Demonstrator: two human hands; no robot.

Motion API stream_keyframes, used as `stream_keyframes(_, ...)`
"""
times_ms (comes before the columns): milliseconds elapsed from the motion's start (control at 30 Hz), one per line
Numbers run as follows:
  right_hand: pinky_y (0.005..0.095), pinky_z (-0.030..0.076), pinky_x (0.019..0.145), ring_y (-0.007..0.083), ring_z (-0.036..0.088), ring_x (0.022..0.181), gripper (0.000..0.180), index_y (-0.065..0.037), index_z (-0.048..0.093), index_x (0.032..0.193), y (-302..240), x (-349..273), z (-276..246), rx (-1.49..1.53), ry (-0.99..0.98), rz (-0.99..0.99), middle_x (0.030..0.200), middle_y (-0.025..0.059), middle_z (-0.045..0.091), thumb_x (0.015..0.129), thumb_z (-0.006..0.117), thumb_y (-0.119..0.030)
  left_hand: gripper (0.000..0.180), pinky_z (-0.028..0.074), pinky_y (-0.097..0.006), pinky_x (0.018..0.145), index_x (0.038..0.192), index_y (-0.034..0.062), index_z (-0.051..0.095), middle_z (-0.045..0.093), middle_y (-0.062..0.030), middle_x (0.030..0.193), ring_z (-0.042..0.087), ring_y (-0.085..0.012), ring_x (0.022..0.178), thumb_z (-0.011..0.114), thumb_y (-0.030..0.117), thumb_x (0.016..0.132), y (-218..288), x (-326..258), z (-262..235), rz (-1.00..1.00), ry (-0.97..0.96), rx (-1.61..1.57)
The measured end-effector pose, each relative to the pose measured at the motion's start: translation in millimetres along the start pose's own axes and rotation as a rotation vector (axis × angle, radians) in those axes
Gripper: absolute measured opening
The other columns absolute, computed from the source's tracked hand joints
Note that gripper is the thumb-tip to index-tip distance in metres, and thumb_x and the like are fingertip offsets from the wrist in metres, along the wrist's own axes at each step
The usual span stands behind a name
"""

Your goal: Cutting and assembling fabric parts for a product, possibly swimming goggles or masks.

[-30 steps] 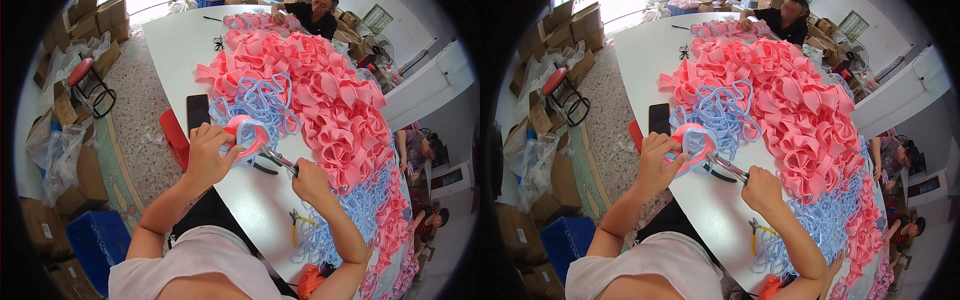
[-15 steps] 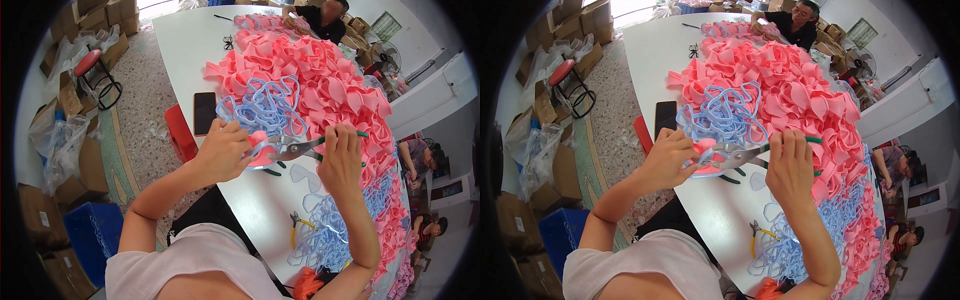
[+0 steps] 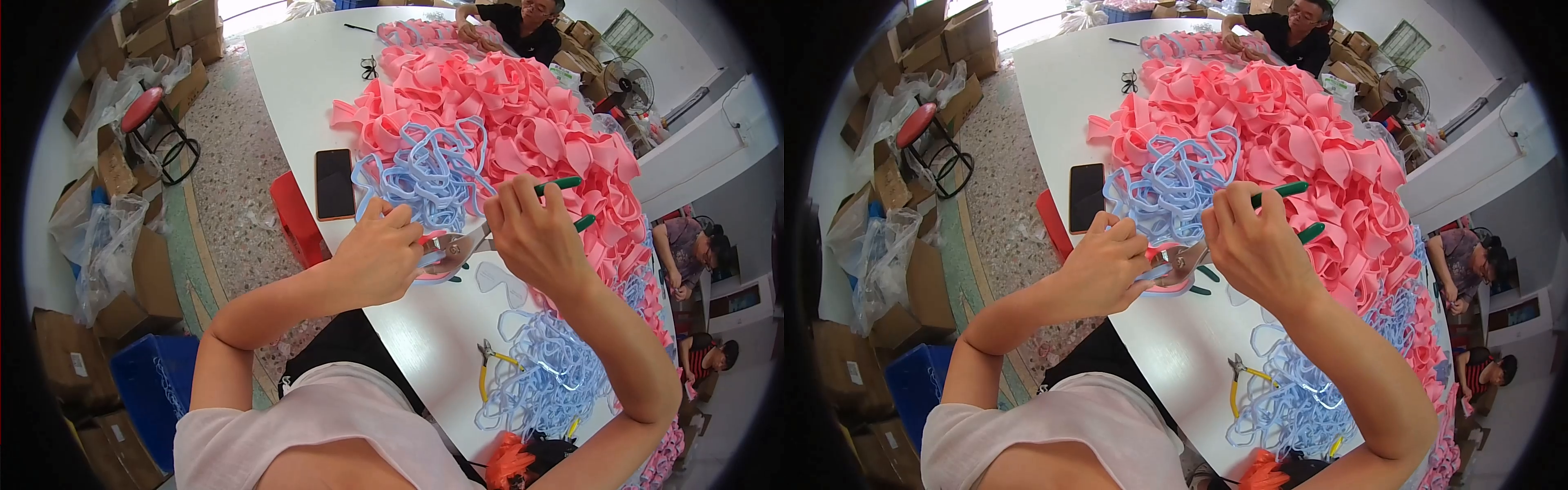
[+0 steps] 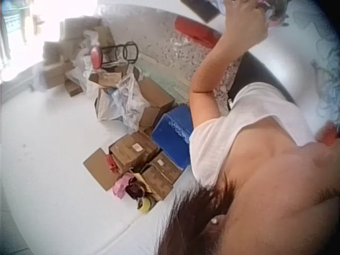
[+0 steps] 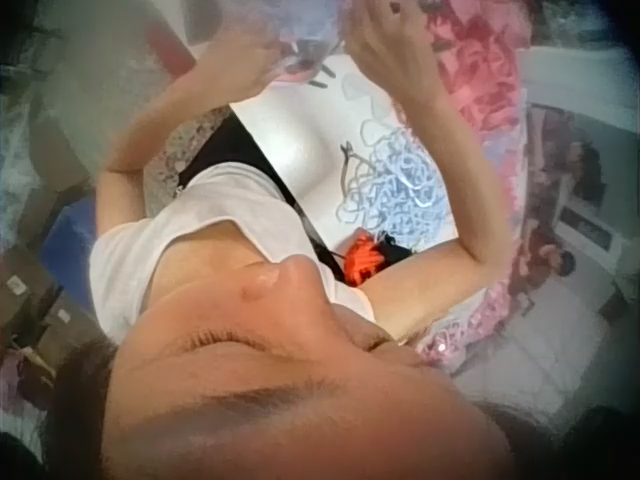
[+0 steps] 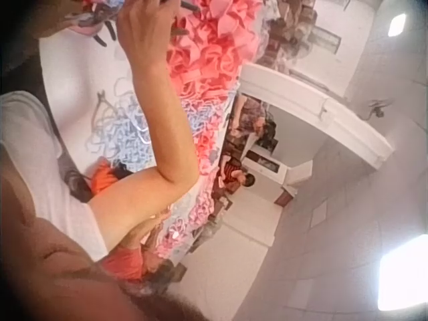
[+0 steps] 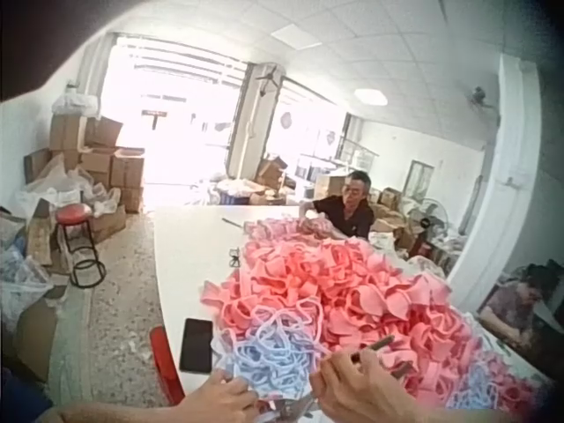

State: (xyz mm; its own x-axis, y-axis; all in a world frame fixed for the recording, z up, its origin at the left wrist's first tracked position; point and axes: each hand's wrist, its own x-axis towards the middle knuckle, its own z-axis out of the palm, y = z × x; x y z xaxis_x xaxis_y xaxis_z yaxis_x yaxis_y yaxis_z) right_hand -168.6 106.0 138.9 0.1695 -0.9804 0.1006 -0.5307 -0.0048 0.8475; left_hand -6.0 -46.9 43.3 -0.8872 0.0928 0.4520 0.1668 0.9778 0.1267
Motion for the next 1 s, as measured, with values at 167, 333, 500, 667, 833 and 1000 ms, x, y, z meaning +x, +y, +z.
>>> stream_keyframes(167, 0.0325, 0.042, 0.067, 0.0214, 0.055, 0.084, 0.013, -0.006, 0.059, 0.076, 11.4, 7.9, 11.6, 0.003, 0.011, -0.128, 0.078, 0.0055, 0.059, 0.079, 0.06, -0.019, 0.024, 0.037, -0.042, 0.086, 0.083, 0.0033, 0.07, 0.058, -0.0061, 0.086, 0.05, -0.0233, 0.091, 0.078, 0.024, 0.073, -0.4, -0.9, 1.8, 0.009, -0.027, -0.031)
stream_keyframes(333, 0.032, 0.041, 0.063, 0.0208, 0.055, 0.082, 0.011, -0.008, 0.059, 0.074, 20.3, -7.3, 23.3, 0.103, 0.049, -0.101, 0.075, 0.0051, 0.059, 0.077, 0.059, -0.019, 0.034, 0.037, -0.044, 0.092, 0.104, 0.0036, 0.068, 0.058, -0.0099, 0.1, 0.052, -0.0258, 0.099, 0.076, 0.024, 0.078, -15.5, -7.1, -6.6, 0.068, 0.29, -0.204)
stream_keyframes(500, 0.0345, 0.042, 0.065, 0.0211, 0.056, 0.085, 0.007, -0.008, 0.059, 0.075, 15.2, -21.9, 26.0, 0.24, 0.005, 0.076, 0.078, 0.0054, 0.059, 0.075, 0.06, -0.014, 0.026, 0.043, -0.035, 0.085, 0.114, 0.0012, 0.065, 0.055, -0.0126, 0.1, 0.052, -0.0255, 0.095, 0.063, 0.013, 0.09, -35.9, -24.1, 11.4, -0.105, 0.37, -0.531)
stream_keyframes(667, 0.036, 0.044, 0.066, 0.0247, 0.056, 0.094, 0.016, -0.004, 0.059, 0.089, 3.6, -32.8, 26.8, 0.463, -0.104, 0.185, 0.09, 0.0102, 0.058, 0.074, 0.06, -0.01, 0.018, 0.044, -0.033, 0.077, 0.106, -0.0011, 0.067, 0.056, -0.0126, 0.093, 0.053, -0.0246, 0.088, 0.06, 0.009, 0.093, -34.5, -20.0, 19.0, -0.091, 0.394, -0.553)
stream_keyframes(833, 0.0401, 0.05, 0.074, 0.0302, 0.054, 0.1, 0.025, 0.002, 0.056, 0.097, -21.1, -44.9, 34.6, 0.759, -0.181, 0.319, 0.098, 0.0165, 0.057, 0.073, 0.058, -0.006, 0.014, 0.043, -0.035, 0.075, 0.103, 0.001, 0.066, 0.053, -0.0108, 0.088, 0.053, -0.0257, 0.083, 0.063, 0.009, 0.091, -22.2, -15.0, 25.7, -0.107, 0.438, -0.562)
stream_keyframes(1000, 0.0406, 0.052, 0.073, 0.0309, 0.056, 0.094, 0.019, 0.002, 0.058, 0.091, -24.8, -35.3, 15.5, 0.73, -0.354, 0.354, 0.093, 0.0177, 0.059, 0.074, 0.057, -0.006, 0.016, 0.043, -0.035, 0.072, 0.102, 0.0001, 0.066, 0.052, -0.0113, 0.088, 0.052, -0.0257, 0.082, 0.065, 0.004, 0.087, -16.5, -13.0, 23.0, -0.11, 0.445, -0.514)
